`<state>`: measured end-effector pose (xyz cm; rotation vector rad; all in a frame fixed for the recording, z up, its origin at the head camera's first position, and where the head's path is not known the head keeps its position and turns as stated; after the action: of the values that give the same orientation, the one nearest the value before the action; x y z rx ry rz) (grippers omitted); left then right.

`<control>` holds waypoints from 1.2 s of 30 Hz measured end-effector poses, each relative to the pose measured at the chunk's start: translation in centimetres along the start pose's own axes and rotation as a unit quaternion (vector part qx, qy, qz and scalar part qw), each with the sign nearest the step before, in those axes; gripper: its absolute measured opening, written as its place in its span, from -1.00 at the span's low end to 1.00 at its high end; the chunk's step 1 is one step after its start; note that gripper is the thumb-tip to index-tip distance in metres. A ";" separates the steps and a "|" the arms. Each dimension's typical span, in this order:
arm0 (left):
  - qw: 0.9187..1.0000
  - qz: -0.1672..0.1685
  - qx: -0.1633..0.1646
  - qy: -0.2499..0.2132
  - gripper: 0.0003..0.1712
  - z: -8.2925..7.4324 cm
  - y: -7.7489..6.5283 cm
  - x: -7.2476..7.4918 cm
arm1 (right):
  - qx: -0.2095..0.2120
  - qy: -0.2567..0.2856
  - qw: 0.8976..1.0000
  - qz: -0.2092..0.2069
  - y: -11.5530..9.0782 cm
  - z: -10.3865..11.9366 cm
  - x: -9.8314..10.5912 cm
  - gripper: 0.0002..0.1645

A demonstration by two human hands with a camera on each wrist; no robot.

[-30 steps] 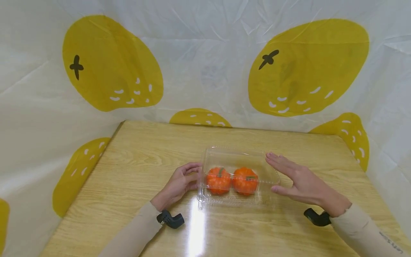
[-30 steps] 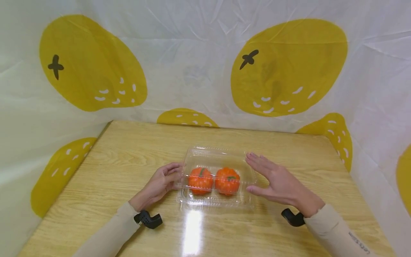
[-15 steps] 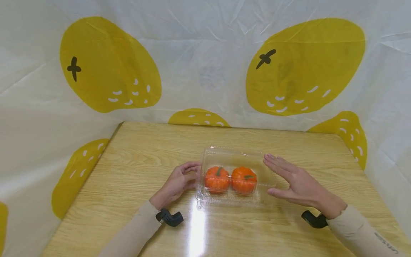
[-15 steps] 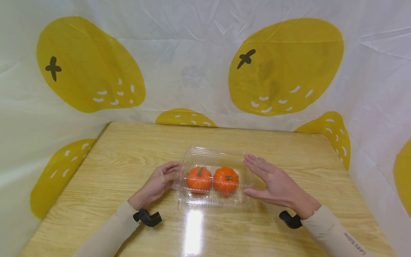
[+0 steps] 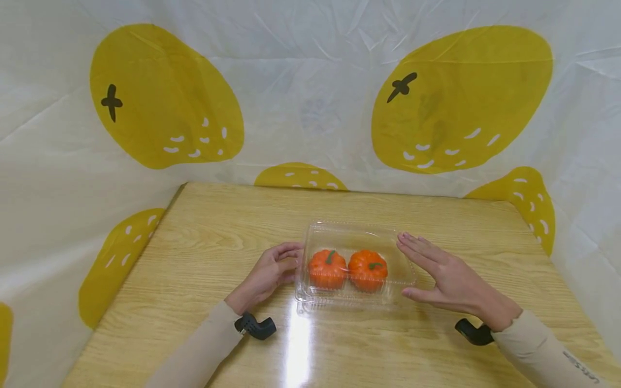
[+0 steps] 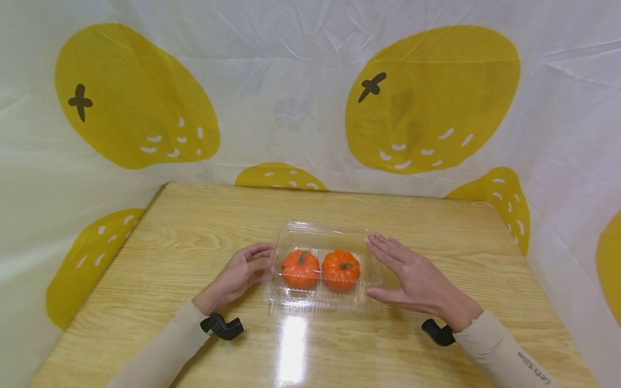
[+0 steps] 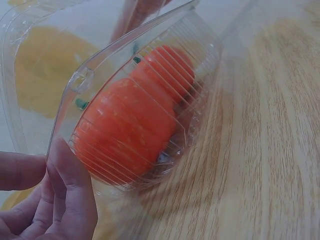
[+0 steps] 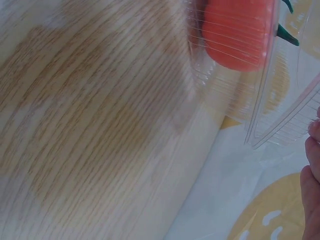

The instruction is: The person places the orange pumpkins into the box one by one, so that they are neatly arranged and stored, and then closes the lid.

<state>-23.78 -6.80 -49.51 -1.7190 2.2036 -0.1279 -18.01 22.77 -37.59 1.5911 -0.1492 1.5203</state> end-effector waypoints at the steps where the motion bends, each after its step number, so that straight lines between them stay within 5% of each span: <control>1: 1.000 0.000 0.000 0.000 -0.39 0.0 0.0 0.0 | 0.002 0.000 1.000 -0.001 0.0 0.0 0.0 0.14; 36: 1.000 -0.002 0.015 0.010 -0.46 0.5 -0.5 0.3 | 0.089 -0.031 0.995 -0.038 -0.7 1.0 -0.9 0.09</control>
<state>-23.18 -7.12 -49.88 -1.7143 2.2011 -0.1790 -17.09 22.11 -38.52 1.7652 0.0143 1.4602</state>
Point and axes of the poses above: each hand's wrist, its own y-axis towards the middle knuckle, its own x-axis out of the back of the hand, z = x × y, the point moved 10 cm from there along y, towards the middle knuckle, and after that the axes turned 8 degrees about -z, right-handed, at the moved point
